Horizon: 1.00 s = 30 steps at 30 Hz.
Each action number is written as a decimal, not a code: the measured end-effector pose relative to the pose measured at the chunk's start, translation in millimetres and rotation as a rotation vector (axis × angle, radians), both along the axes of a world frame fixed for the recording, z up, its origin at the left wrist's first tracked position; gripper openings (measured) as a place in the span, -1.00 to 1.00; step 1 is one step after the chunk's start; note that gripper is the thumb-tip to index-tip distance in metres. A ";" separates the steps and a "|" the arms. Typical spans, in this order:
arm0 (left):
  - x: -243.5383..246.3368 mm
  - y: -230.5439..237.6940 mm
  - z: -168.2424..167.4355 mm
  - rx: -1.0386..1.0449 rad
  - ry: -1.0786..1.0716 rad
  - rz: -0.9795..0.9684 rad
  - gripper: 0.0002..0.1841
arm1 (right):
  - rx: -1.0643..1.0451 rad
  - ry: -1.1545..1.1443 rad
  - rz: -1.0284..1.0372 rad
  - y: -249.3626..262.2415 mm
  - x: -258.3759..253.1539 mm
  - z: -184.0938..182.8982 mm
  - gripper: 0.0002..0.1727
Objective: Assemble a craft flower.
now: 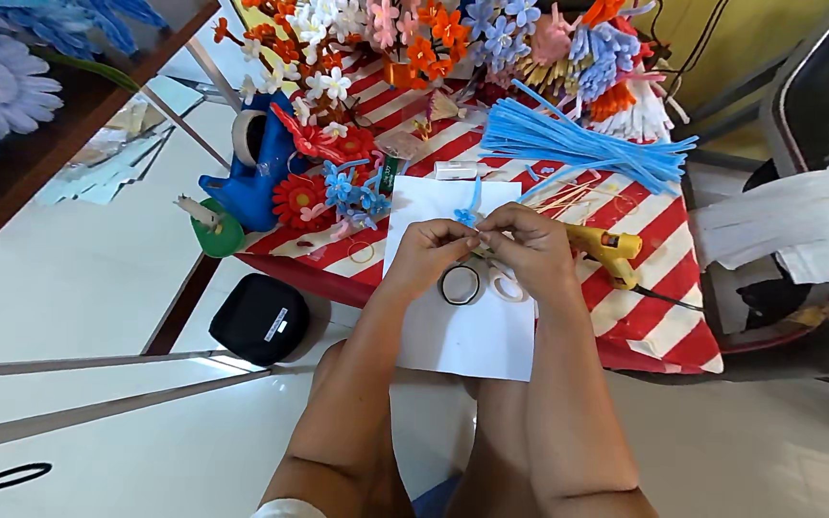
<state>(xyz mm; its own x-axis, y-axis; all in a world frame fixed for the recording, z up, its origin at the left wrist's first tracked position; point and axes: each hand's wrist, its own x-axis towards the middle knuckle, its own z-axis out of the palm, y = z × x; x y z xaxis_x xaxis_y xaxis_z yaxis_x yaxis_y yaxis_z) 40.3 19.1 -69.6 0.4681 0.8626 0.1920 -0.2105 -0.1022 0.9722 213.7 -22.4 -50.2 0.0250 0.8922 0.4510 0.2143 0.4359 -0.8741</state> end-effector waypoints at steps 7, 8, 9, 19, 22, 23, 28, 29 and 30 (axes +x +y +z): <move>0.2 4.3 -5.9 0.451 0.166 0.091 -0.92 | -0.023 -0.101 -0.054 -0.2 -0.2 1.1 -0.90; 0.3 5.3 -6.6 0.490 0.178 0.099 -0.92 | -0.020 -0.112 -0.058 0.0 -0.4 1.0 -0.90; 0.4 6.2 -7.2 0.530 0.199 0.118 -0.92 | -0.016 -0.118 -0.061 0.3 -0.7 0.8 -0.90; -2.2 6.2 -2.8 0.473 0.282 0.230 -0.88 | -0.003 -0.093 -0.087 4.7 -8.8 -3.2 -0.91; -6.4 7.4 -1.0 0.289 0.209 0.168 -0.89 | -0.008 -0.061 -0.089 6.4 -12.1 -6.7 -0.91; -7.1 8.1 -1.3 0.252 0.194 0.154 -0.89 | -0.011 -0.047 -0.086 6.5 -13.1 -7.2 -0.91; -7.0 8.6 0.2 0.109 0.138 0.090 -0.91 | -0.015 -0.001 -0.107 5.3 -15.3 -5.8 -0.91; -6.6 8.9 0.0 0.107 0.140 0.084 -0.91 | -0.016 0.002 -0.115 5.1 -15.0 -5.6 -0.90; -6.4 9.3 -0.3 0.108 0.145 0.077 -0.91 | -0.019 0.005 -0.121 4.9 -14.7 -5.6 -0.90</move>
